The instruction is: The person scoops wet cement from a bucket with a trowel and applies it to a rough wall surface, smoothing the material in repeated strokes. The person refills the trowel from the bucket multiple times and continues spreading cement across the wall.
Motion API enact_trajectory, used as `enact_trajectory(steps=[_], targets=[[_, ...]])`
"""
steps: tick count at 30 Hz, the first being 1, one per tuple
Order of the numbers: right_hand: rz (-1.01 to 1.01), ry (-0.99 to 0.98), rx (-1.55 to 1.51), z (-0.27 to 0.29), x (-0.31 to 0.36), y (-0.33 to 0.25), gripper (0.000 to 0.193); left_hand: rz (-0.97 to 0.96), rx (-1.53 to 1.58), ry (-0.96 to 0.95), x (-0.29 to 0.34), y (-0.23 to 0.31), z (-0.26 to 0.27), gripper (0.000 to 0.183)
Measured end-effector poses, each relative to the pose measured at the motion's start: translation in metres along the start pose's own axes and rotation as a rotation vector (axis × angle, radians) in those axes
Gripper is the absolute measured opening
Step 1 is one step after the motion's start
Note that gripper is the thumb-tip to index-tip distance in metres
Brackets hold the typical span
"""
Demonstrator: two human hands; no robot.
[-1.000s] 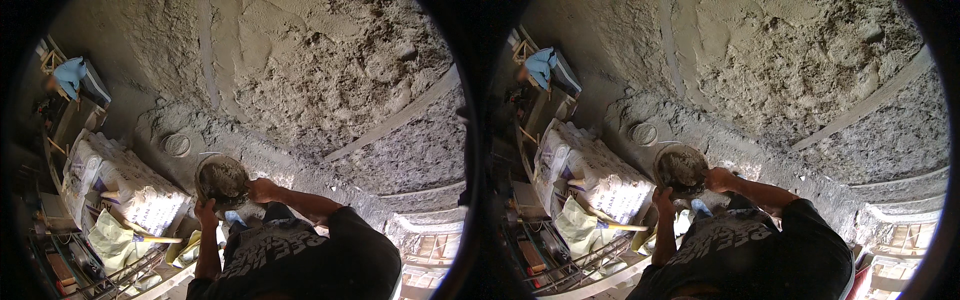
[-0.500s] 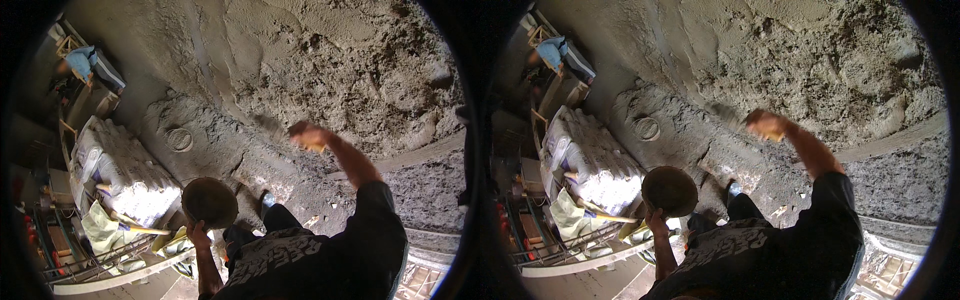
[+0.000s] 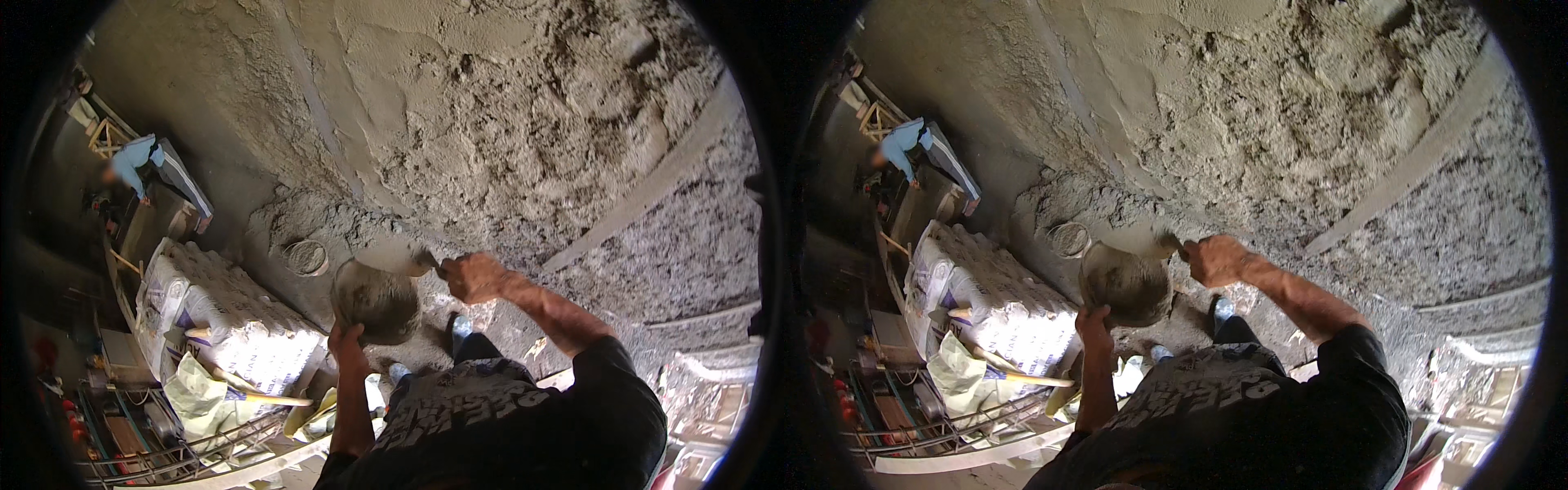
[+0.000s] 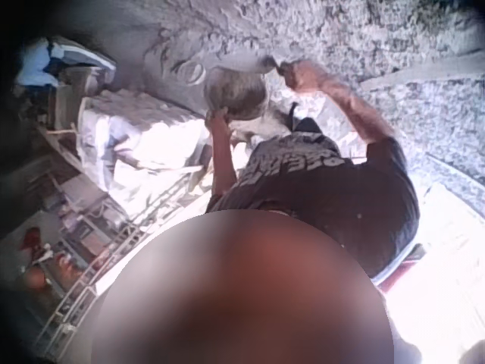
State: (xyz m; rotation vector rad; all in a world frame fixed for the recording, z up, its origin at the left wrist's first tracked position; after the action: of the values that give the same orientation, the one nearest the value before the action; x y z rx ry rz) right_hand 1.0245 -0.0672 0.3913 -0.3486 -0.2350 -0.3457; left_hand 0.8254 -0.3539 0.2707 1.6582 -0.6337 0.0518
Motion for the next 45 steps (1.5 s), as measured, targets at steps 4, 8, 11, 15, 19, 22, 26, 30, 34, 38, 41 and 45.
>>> enact_trajectory(steps=[4,8,11,15,19,22,26,30,34,38,41,45], targets=[[-0.206,0.13,0.023,-0.061,-0.022,-0.064,0.037,-0.183,-0.2,-0.276,0.002,0.041,0.001,0.037],[-0.165,0.314,0.064,-0.097,-0.034,-0.142,0.044,-0.34,-0.416,-0.508,0.005,0.092,0.01,0.036],[0.029,0.23,0.232,-0.127,-0.032,-0.174,0.046,-0.282,-0.426,-0.523,-0.005,0.109,0.031,0.035],[-0.11,0.223,0.136,-0.134,-0.042,-0.178,0.051,-0.27,-0.391,-0.371,-0.007,0.109,0.07,0.029],[-0.083,0.252,0.123,-0.114,-0.053,-0.199,0.047,-0.507,-0.491,-0.347,0.003,0.118,0.091,0.022],[-0.042,0.142,0.04,-0.109,-0.047,-0.217,0.032,-0.477,-0.322,-0.292,0.005,0.124,0.101,0.022],[-0.189,0.48,0.179,-0.102,-0.056,-0.224,0.031,-0.53,-0.381,-0.267,0.009,0.119,0.113,0.027],[-0.142,0.25,-0.074,-0.119,-0.081,-0.243,0.035,-0.74,-0.488,-0.185,0.011,0.119,0.124,0.026],[-0.079,0.312,-0.186,-0.11,-0.065,-0.261,0.031,-0.772,-0.356,-0.173,0.011,0.122,0.129,0.048],[-0.081,0.428,-0.097,-0.072,-0.04,-0.238,0.028,-0.833,-0.282,-0.181,0.018,0.122,0.129,0.045],[-0.216,0.387,0.011,-0.057,-0.049,-0.216,0.03,-0.978,-0.439,-0.21,0.028,0.125,0.123,0.045],[0.377,0.059,0.54,-0.085,-0.055,-0.226,0.033,-1.045,-0.407,-0.328,0.037,0.131,0.111,0.066]])
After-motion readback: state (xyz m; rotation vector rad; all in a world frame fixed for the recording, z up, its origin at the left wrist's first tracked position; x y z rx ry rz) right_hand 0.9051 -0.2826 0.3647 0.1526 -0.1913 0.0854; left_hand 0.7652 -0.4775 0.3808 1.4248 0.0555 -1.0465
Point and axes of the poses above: each hand's wrist, its own x-axis away from the middle knuckle, its own z-axis out of the back of the hand, y = z × x, the point moved 3 cm from there along -x, towards the middle knuckle, and after that the axes turned 5 degrees about y, right-handed, at the moved point
